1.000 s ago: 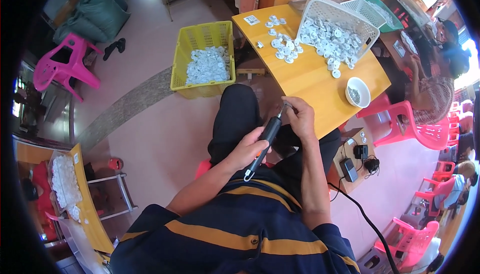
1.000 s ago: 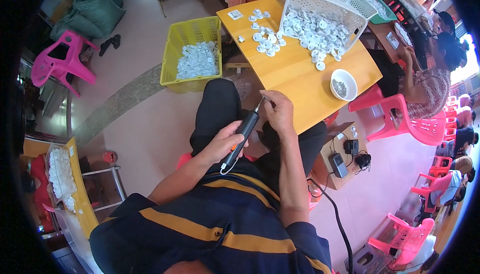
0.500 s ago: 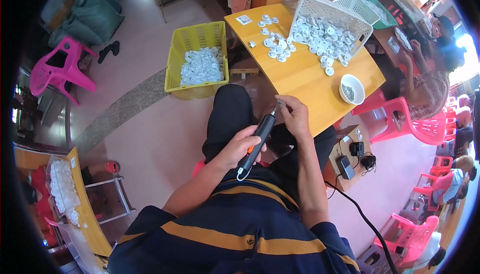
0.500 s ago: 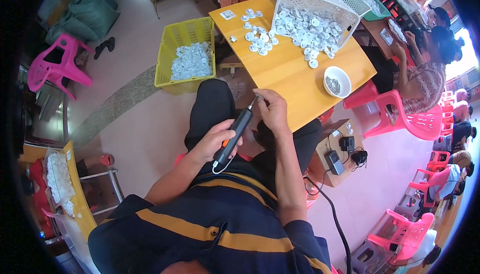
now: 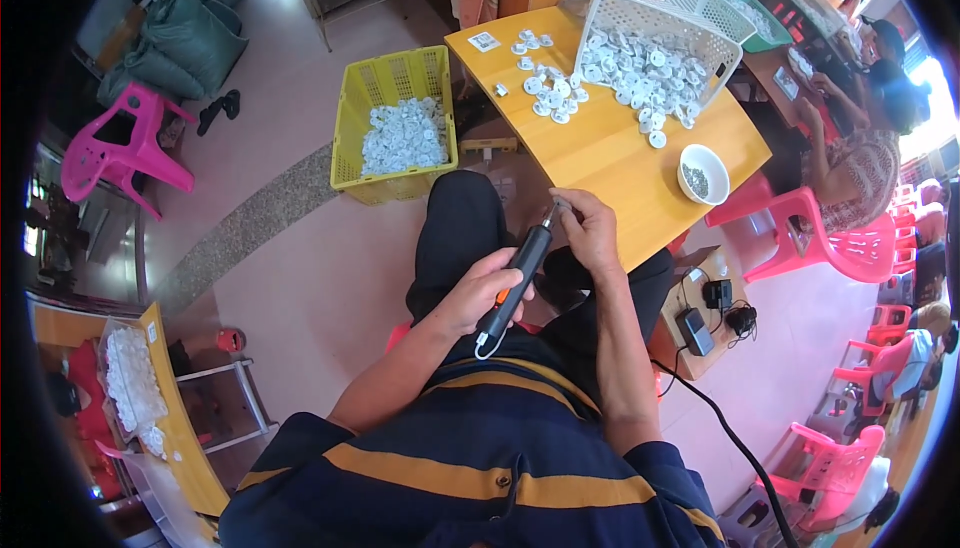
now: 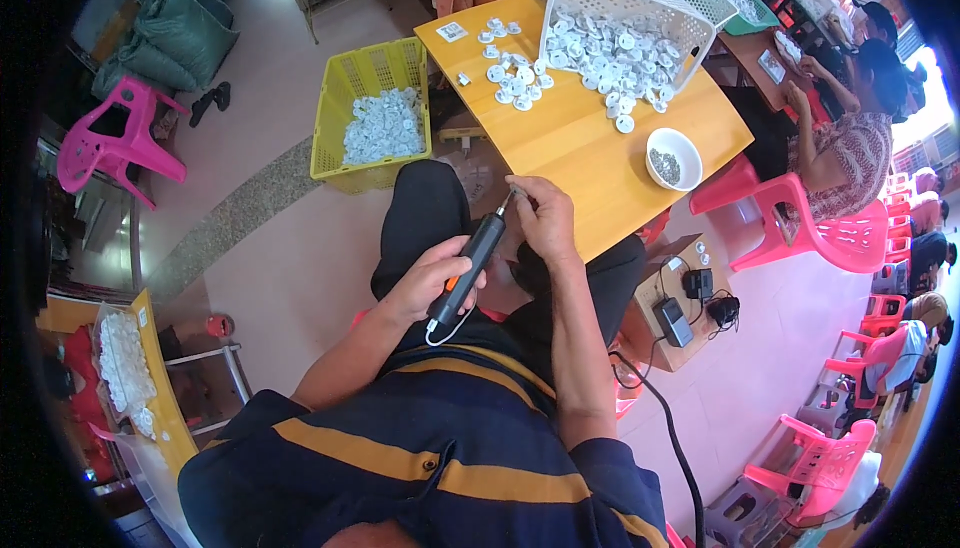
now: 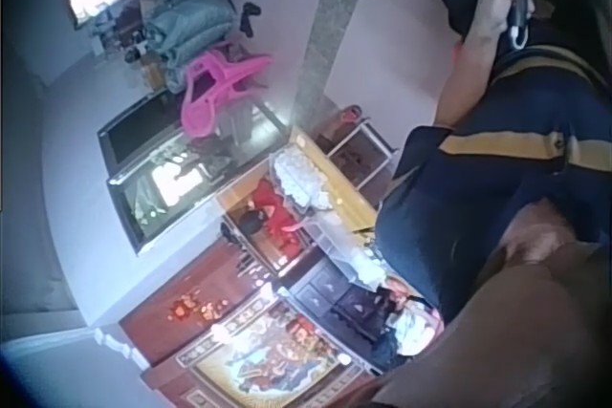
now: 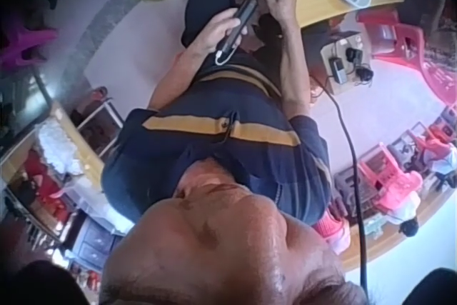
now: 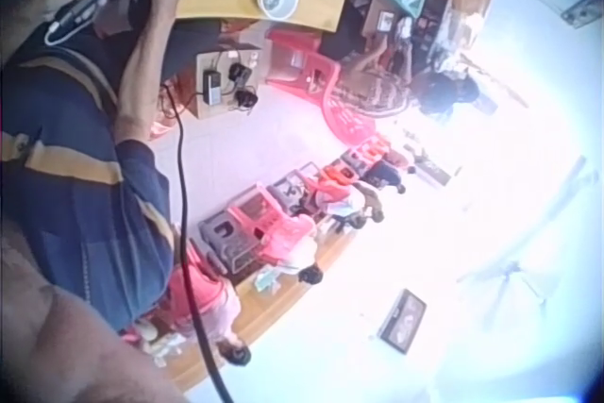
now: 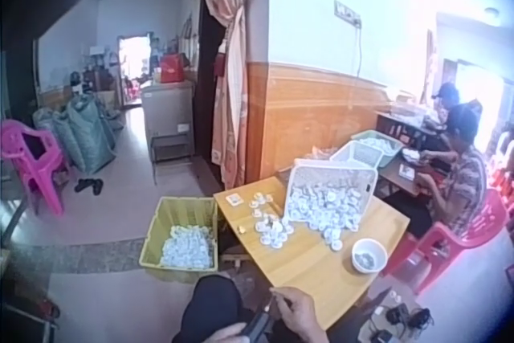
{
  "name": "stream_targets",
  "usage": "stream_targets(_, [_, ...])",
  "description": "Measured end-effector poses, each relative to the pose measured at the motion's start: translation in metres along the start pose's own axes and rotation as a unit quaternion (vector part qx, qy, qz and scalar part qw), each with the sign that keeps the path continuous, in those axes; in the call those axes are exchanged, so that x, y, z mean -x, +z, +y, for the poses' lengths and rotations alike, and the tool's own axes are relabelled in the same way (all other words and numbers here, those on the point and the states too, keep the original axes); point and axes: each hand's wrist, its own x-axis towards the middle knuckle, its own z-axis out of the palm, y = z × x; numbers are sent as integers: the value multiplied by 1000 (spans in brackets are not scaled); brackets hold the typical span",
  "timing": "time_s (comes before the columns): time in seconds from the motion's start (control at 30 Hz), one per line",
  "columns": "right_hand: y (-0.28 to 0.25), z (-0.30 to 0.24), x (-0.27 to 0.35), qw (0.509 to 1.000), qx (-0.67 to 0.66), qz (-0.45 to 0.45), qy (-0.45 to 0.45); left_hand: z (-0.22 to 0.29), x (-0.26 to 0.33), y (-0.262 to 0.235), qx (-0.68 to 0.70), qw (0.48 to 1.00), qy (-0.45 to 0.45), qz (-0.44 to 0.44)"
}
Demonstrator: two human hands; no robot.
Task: Assembling small white plastic components using an electric screwdriver in a manufacturing setting.
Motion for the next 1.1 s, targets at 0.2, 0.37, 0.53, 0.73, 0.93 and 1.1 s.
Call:
stream_targets(0.2, [0, 2, 0, 1000, 8, 1, 4, 6, 0, 0, -15, 1000, -2, -3])
stream_targets(0.37, [0, 6, 0, 1000, 8, 10, -9, 6, -4, -5, -38, 999, 0, -6])
stream_targets(0.53, [1, 5, 1, 1000, -18, 15, 9, 3, -6, -6, -48, 999, -1, -3])
stream_targets(0.73, [1, 6, 1, 999, -24, 21, 6, 8, -6, -3, -59, 998, 0, -7])
stream_targets(0.93, [2, 4, 1, 999, -34, 26, 15, 10, -5, 1, -36, 999, -1, -5])
stream_targets(1.1, [1, 4, 0, 999, -44, 21, 22, 6, -7, 0, -15, 1000, -7, -10])
